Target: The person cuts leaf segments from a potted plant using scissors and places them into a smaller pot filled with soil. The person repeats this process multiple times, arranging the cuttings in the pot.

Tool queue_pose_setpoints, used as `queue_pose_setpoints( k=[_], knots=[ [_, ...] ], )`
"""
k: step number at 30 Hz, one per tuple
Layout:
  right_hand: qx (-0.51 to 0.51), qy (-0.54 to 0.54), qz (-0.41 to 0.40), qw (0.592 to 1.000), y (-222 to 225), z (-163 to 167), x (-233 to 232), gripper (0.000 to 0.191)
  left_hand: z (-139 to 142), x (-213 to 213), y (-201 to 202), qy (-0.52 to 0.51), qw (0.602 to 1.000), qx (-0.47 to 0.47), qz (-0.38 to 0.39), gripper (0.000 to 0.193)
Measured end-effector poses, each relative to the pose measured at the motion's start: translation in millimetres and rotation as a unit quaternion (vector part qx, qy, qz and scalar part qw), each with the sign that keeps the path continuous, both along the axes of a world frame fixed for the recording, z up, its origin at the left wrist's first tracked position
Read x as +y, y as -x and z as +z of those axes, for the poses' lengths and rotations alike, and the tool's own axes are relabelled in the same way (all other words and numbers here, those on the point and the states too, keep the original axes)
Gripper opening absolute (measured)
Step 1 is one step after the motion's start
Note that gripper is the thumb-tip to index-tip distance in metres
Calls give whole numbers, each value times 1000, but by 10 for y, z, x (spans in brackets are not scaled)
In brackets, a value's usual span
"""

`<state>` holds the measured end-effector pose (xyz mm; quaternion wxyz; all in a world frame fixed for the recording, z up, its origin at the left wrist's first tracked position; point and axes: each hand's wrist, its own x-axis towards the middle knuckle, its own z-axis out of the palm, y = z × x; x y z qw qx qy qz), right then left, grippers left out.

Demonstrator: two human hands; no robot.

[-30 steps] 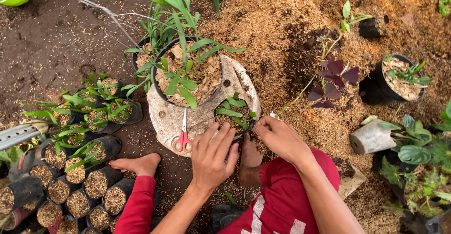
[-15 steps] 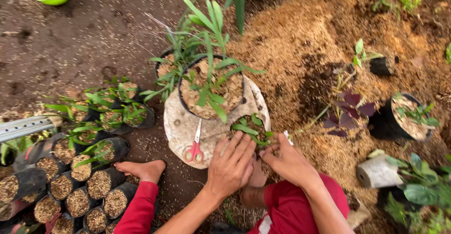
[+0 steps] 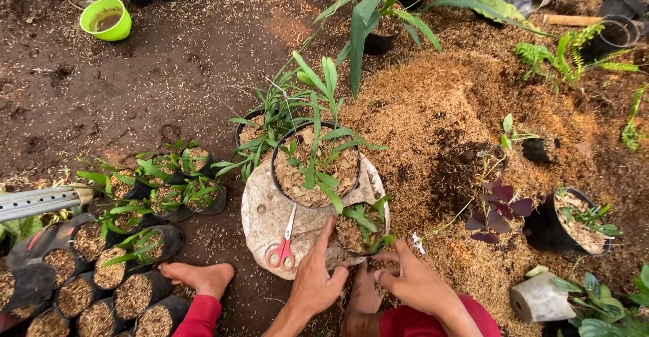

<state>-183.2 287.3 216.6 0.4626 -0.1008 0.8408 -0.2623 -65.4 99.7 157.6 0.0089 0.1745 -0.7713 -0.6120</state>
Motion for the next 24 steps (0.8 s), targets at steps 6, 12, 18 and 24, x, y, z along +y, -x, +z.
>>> queue_pose_setpoints(
  k=[6,12,18,24],
  knots=[
    [-32,9,-161,986,129,-2,-31,55,-26,-273,-182,361,930,7,69,49],
    [-41,174,-339,924,538,-47,-224,47,-154,-577,-393,475,871,-118,33,44],
    [-124,255,-373,883,1218,-79,-806,59,-385,-630,-365,426,885,-189,12,59],
    [-237,273,-418,833,1497,-178,-1166,71,-489,-801,-252,346,886,-304,-44,55]
  ],
)
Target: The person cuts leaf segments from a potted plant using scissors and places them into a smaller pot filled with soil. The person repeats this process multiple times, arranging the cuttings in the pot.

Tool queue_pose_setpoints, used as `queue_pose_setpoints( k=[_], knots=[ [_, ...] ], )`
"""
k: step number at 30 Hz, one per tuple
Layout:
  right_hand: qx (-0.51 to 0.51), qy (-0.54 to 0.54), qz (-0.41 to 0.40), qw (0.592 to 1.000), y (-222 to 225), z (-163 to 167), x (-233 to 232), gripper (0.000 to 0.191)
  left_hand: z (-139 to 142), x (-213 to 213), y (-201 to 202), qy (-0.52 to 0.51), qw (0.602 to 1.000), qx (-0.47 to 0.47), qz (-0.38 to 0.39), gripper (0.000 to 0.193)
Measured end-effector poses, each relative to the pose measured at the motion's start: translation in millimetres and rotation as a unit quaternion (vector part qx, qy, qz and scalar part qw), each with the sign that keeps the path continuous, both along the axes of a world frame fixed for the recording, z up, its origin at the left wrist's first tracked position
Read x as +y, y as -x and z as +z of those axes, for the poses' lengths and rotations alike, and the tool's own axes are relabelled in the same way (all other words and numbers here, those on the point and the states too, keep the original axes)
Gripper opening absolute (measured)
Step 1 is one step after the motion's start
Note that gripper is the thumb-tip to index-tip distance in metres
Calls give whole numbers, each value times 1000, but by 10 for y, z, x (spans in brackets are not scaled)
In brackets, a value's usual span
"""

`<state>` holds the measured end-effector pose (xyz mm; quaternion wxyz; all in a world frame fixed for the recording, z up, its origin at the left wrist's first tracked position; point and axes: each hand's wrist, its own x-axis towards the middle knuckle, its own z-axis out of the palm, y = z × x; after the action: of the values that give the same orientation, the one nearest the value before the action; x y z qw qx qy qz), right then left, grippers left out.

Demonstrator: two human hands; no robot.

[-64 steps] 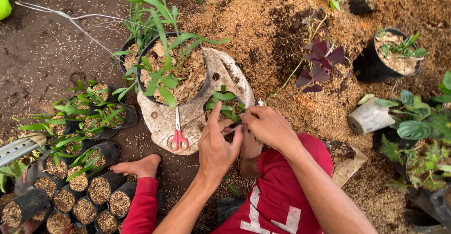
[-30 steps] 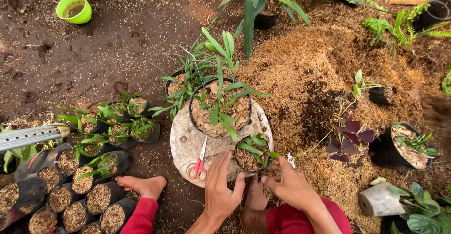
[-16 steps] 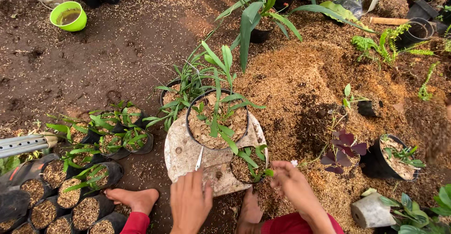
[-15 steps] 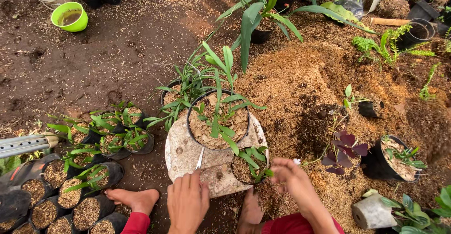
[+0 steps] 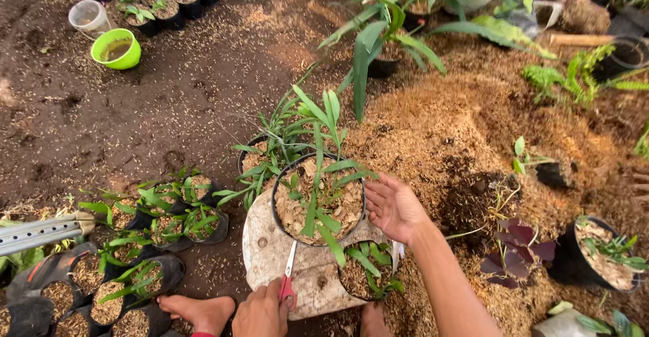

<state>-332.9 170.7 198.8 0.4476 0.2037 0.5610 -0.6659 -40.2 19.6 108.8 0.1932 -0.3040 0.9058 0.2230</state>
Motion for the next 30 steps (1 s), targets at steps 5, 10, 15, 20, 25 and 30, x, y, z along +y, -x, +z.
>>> queue_pose_setpoints(
  k=[5,10,15,20,25,30],
  knots=[
    [6,62,-74,995,85,-121,-42,56,-156,-104,147,-48,994,-79,51,58],
    [79,118,-110,984,217,-122,-8,28,-436,-215,28,-130,981,-103,102,58],
    [205,35,-38,977,299,-80,-24,29,-674,-259,-268,-189,973,-71,108,58],
    [241,-29,14,970,351,-23,-88,30,-707,-537,-388,-185,971,-93,121,57],
    [261,23,17,965,368,12,-132,36,-601,-642,-353,-223,966,-83,105,57],
    [265,-5,15,964,393,42,-125,36,-411,51,155,-557,825,65,76,57]
  ],
)
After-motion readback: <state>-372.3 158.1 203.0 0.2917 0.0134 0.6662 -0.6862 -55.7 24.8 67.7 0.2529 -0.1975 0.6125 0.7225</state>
